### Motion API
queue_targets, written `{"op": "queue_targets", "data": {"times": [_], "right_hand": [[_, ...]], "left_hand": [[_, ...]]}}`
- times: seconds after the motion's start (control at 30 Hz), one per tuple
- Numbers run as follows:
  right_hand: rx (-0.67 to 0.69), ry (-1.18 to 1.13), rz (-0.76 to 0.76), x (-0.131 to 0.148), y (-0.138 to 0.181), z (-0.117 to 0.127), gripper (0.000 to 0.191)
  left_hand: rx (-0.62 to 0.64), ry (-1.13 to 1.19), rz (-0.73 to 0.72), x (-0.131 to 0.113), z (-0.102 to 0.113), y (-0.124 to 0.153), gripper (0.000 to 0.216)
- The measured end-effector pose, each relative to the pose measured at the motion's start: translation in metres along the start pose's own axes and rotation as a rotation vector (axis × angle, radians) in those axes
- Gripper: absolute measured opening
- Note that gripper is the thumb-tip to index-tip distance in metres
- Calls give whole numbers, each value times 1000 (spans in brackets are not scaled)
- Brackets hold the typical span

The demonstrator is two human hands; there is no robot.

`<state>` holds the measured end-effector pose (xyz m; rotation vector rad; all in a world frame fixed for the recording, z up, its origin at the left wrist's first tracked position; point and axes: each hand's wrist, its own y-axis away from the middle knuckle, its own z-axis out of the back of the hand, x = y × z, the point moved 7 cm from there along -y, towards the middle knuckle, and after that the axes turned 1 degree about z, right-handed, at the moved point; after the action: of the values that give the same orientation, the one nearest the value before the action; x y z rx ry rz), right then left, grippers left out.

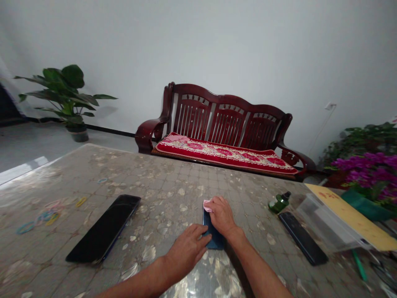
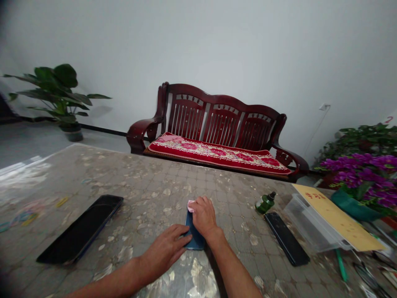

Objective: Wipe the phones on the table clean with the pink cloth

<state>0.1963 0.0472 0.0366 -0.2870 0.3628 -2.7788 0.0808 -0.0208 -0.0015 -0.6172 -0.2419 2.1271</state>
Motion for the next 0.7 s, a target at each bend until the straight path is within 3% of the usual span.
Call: {"op": "queue_targets", "data": {"times": [0.27, 0.47, 0.7], "right_hand": [[21, 43, -7, -1, -8, 2, 27], [26, -23, 75, 3, 12, 3, 27], [-19, 81, -110, -11, 2, 3, 29]], "left_hand": [[11, -22, -2, 0, -1, 1, 34], [48, 16, 26, -1, 2, -1, 33], [20, 30, 26, 1, 2, 1, 33]]}}
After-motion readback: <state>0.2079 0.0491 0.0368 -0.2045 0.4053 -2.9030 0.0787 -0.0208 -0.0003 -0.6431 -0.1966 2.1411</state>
